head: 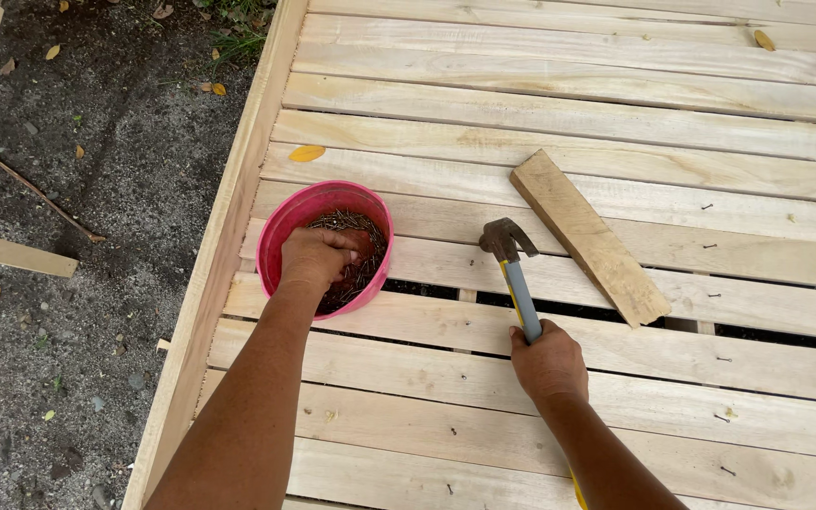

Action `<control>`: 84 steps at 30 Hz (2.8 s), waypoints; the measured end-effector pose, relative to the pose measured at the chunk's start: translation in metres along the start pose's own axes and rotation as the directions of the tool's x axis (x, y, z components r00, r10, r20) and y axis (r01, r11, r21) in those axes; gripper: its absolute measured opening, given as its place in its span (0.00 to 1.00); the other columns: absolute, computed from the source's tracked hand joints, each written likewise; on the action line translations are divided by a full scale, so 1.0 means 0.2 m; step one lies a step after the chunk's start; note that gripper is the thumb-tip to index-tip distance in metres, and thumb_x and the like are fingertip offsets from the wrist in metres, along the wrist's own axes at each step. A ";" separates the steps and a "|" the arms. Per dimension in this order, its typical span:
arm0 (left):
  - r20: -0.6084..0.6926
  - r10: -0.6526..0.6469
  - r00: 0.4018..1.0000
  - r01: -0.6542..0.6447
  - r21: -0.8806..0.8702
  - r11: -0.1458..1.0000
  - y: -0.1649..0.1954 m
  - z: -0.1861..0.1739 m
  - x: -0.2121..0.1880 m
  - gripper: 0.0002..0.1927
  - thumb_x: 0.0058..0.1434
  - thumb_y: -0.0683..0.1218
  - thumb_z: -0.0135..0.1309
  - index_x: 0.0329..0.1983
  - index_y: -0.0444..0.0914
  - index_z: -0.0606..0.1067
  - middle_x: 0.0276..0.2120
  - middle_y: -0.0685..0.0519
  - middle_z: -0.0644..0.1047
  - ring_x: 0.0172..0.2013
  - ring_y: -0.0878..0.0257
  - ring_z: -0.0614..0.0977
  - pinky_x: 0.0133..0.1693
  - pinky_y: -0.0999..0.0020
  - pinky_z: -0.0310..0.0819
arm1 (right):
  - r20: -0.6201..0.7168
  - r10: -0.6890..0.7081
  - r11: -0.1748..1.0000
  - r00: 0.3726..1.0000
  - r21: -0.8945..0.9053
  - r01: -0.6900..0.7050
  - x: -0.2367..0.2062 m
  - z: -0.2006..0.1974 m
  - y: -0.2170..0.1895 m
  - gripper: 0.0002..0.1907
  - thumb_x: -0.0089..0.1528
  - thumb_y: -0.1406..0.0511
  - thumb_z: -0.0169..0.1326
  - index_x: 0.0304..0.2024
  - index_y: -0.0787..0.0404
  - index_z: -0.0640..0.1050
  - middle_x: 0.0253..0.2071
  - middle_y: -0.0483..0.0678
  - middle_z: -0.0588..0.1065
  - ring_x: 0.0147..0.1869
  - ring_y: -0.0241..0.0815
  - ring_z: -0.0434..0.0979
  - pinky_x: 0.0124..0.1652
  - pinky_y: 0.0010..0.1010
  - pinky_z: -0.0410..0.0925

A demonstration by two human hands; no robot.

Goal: The person hammers nails into a slatted wooden frame outdoors. They repeatedly take nails from a pink bucket, position each nail on a wood slat, and drive it in with a claw hammer, working along the frame.

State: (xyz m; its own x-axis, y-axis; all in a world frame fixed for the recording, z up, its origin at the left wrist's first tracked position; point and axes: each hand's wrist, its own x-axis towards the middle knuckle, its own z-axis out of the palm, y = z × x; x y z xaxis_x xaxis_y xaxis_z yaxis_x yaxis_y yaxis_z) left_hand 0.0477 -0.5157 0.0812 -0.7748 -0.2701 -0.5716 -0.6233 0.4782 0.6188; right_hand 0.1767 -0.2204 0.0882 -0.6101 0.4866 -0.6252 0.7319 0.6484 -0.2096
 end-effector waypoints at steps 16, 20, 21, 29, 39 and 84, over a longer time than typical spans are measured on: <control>0.045 -0.027 0.999 0.039 -0.306 0.951 -0.02 -0.02 -0.03 0.15 0.60 0.32 0.54 0.49 0.37 0.72 0.34 0.48 0.80 0.29 0.61 0.82 0.28 0.67 0.79 | 0.031 0.009 1.000 0.999 0.016 -0.010 -0.01 -0.01 -0.01 0.22 0.67 0.48 0.52 0.52 0.55 0.79 0.33 0.48 0.81 0.34 0.41 0.82 0.37 0.39 0.76; 0.058 -0.039 0.998 0.055 -0.316 0.947 -0.01 0.00 -0.04 0.15 0.62 0.32 0.53 0.51 0.37 0.72 0.35 0.47 0.80 0.29 0.61 0.82 0.28 0.68 0.79 | 0.034 0.014 1.000 0.999 0.019 -0.014 -0.01 -0.02 -0.01 0.21 0.67 0.48 0.52 0.52 0.54 0.79 0.34 0.48 0.81 0.35 0.41 0.82 0.38 0.39 0.76; 0.059 -0.050 0.997 0.067 -0.327 0.943 -0.02 0.01 -0.03 0.14 0.63 0.33 0.53 0.51 0.37 0.71 0.36 0.47 0.80 0.30 0.62 0.82 0.29 0.69 0.80 | 0.034 0.015 1.000 0.999 0.017 -0.016 -0.02 -0.02 -0.01 0.21 0.67 0.48 0.52 0.52 0.54 0.79 0.34 0.48 0.81 0.35 0.41 0.82 0.38 0.39 0.76; 0.110 0.027 0.994 0.038 -0.543 0.839 -0.17 0.02 0.09 0.05 0.64 0.35 0.56 0.41 0.28 0.78 0.37 0.44 0.81 0.34 0.62 0.84 0.36 0.71 0.84 | 0.023 0.011 1.000 1.000 0.016 -0.011 -0.01 -0.01 0.00 0.22 0.67 0.47 0.52 0.52 0.54 0.79 0.35 0.49 0.81 0.36 0.43 0.83 0.39 0.41 0.76; -0.129 0.082 0.988 -0.130 -0.430 0.893 -0.05 0.06 0.01 0.05 0.59 0.35 0.61 0.39 0.29 0.82 0.31 0.49 0.82 0.28 0.66 0.82 0.33 0.73 0.81 | 0.017 -0.058 0.997 0.998 0.051 0.057 0.02 -0.02 0.03 0.23 0.65 0.46 0.54 0.50 0.55 0.78 0.33 0.51 0.81 0.37 0.45 0.82 0.41 0.42 0.75; -0.139 0.649 0.748 -0.617 0.213 0.757 0.29 0.94 0.16 0.02 0.57 0.43 0.61 0.31 0.43 0.84 0.38 0.56 0.78 0.47 0.56 0.78 0.48 0.61 0.77 | -0.026 -0.150 0.975 0.988 0.161 0.152 0.06 -0.15 -0.16 0.22 0.64 0.49 0.56 0.40 0.61 0.78 0.25 0.54 0.79 0.29 0.48 0.80 0.37 0.42 0.74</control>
State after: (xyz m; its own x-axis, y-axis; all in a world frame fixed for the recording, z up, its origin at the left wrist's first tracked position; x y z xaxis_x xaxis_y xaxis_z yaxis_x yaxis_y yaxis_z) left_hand 0.0055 -0.3390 -0.0027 -0.9988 -0.0079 0.0487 0.0289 0.7068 0.7068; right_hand 0.1373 -0.2173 0.1108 -0.7208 0.3991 -0.5668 0.6697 0.6120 -0.4207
